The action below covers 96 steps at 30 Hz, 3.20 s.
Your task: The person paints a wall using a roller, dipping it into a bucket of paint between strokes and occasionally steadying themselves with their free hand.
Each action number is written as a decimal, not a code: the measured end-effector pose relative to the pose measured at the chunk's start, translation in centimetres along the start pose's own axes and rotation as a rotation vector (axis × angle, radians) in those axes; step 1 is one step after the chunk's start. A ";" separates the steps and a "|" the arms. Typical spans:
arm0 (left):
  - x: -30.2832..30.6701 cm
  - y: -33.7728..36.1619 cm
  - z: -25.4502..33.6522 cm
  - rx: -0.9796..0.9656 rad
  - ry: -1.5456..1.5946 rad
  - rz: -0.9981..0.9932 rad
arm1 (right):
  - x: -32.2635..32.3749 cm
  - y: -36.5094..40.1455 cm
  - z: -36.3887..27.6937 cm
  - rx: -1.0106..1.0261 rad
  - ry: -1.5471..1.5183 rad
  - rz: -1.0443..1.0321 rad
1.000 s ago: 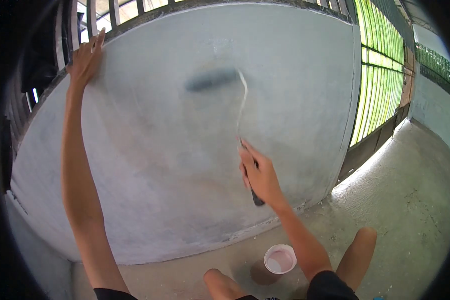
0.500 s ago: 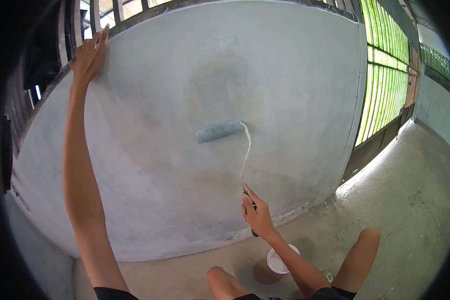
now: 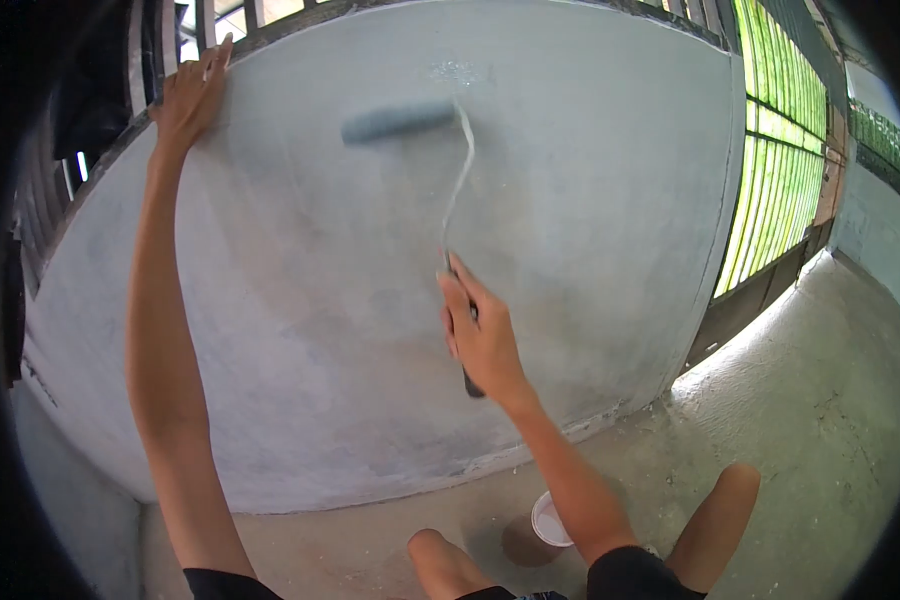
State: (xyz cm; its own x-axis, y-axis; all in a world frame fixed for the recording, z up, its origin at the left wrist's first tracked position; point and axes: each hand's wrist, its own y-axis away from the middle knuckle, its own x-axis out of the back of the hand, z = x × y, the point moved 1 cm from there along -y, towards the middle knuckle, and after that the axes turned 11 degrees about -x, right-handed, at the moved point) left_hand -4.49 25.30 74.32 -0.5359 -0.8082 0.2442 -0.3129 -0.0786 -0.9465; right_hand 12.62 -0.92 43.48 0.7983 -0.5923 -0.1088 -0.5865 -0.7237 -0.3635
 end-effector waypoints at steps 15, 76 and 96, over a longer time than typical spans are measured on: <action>0.2 0.2 0.3 -0.011 0.014 0.007 | 0.5 2.8 1.7 -0.018 0.167 -0.027; 4.2 2.0 3.2 0.080 0.123 -0.104 | -7.8 10.1 18.1 0.051 0.258 0.078; 4.2 1.6 2.7 0.084 0.157 -0.168 | -11.4 11.7 19.3 0.107 0.301 0.053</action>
State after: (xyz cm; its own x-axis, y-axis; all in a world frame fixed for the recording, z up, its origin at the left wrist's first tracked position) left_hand -5.11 20.20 73.31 -0.5991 -0.6800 0.4228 -0.3447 -0.2575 -0.9027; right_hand -0.72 4.14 22.62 0.6813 -0.7181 0.1420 -0.5961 -0.6568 -0.4618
